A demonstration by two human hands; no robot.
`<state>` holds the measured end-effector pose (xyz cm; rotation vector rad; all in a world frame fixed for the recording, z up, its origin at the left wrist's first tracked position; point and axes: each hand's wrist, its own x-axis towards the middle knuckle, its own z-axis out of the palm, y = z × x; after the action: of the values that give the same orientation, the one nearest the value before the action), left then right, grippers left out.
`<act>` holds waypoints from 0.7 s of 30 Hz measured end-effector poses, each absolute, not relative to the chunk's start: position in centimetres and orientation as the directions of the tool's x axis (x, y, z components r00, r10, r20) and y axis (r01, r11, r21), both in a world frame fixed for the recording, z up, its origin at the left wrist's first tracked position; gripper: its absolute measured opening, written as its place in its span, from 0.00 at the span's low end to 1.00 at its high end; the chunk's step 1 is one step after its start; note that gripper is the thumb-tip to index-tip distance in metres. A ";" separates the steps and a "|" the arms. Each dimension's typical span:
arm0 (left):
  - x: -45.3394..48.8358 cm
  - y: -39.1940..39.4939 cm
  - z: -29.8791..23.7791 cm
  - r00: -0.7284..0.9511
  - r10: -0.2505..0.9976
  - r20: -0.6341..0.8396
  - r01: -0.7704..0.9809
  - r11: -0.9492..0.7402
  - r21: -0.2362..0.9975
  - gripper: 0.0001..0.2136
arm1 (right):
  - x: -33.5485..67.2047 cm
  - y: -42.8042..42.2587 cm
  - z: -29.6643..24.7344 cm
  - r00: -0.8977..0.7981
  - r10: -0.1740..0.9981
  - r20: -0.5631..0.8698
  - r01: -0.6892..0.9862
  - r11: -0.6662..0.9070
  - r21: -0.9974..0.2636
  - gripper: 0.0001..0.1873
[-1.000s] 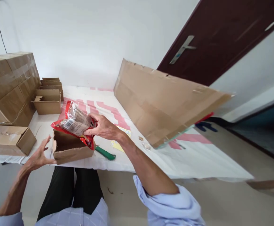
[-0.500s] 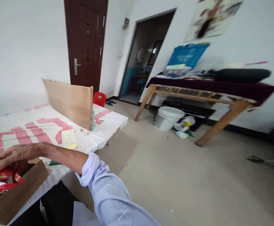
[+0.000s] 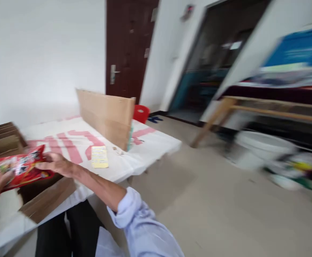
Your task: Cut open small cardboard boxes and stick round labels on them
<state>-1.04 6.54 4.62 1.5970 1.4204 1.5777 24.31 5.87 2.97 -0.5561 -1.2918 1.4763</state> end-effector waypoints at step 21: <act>-3.0 7.6 1.2 -0.067 0.983 0.168 0.018 -0.168 0.986 0.28 | 21.1 10.8 -1.8 -0.319 0.936 0.150 -0.377 0.020 -0.926 0.23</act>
<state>-2.97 7.57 1.20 1.3095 1.1848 1.3789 21.13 10.78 -1.84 -0.6747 -1.1983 1.5437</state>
